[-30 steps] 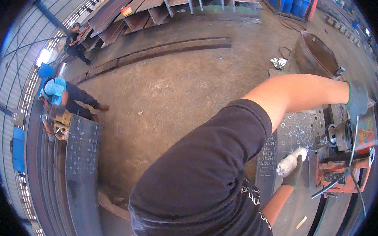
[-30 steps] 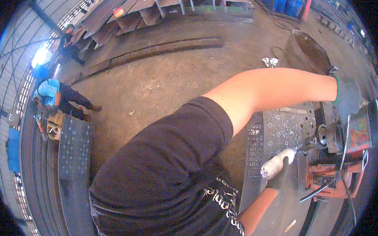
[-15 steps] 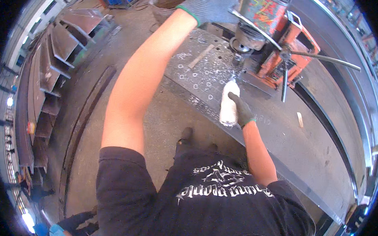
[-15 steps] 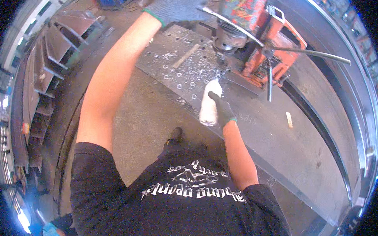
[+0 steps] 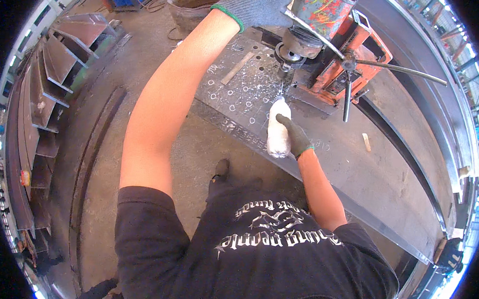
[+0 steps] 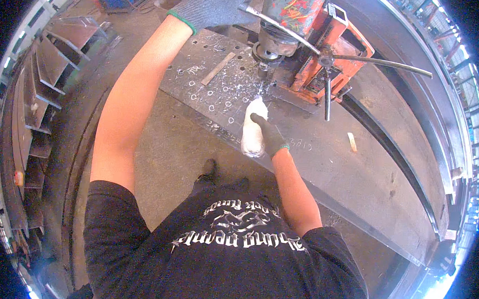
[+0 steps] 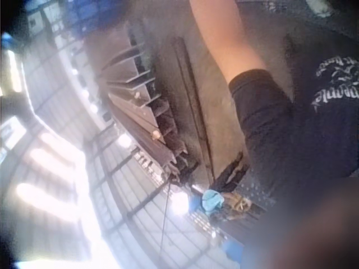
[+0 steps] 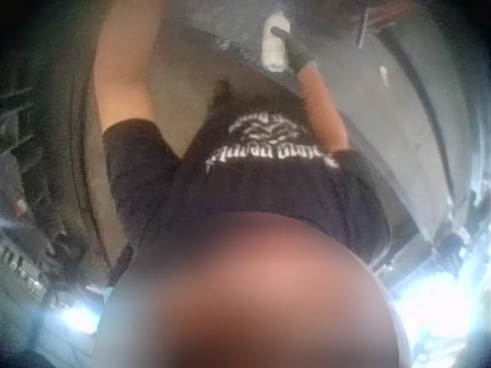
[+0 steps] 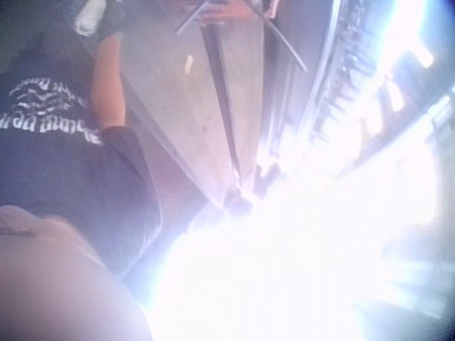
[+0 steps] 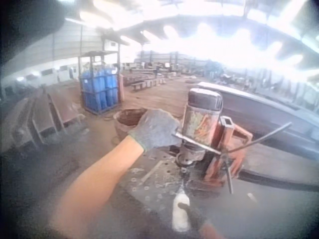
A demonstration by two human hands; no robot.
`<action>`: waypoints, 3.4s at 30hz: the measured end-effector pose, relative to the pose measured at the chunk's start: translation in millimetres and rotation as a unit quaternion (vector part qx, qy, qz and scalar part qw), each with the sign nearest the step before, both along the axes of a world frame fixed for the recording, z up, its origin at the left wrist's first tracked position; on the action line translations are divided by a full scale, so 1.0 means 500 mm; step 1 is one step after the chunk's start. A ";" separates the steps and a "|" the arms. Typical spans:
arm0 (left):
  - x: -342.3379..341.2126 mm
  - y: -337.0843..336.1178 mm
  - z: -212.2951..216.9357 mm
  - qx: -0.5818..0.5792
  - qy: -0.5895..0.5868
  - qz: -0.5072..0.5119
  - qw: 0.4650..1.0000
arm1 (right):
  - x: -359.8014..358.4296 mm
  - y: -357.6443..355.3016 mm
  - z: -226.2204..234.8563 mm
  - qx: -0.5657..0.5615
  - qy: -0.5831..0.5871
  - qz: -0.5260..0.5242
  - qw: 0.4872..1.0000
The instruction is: The person operates a portable drill press on a large metal plate, repeatedly applying liquid from a bottle to the drill bit area while lowering and raising the drill. The person repositions the drill press and continues drilling at marked locations on the plate.
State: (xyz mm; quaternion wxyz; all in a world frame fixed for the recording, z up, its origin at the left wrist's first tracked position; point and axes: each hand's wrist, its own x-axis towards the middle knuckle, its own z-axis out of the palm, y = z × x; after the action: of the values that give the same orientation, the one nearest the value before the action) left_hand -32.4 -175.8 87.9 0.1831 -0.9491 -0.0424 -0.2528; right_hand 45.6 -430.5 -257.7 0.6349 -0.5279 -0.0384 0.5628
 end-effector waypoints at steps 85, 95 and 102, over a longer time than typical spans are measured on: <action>0.022 0.044 0.005 -0.153 0.038 -0.144 0.977 | -0.136 0.077 0.121 -0.137 -0.153 -0.062 0.977; 0.054 0.041 0.062 -0.144 0.184 -0.086 0.969 | -0.110 0.069 0.082 -0.116 -0.181 -0.079 0.974; 0.063 0.057 0.040 -0.181 0.183 -0.100 0.961 | -0.103 0.072 0.065 -0.121 -0.191 -0.081 0.971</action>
State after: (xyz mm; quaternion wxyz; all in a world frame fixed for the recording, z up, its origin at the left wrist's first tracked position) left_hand -1.1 -147.1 107.8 -0.0132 -0.9958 0.0416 -0.0801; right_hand -5.8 -394.6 -225.4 0.5908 -0.6998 -0.0476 0.3987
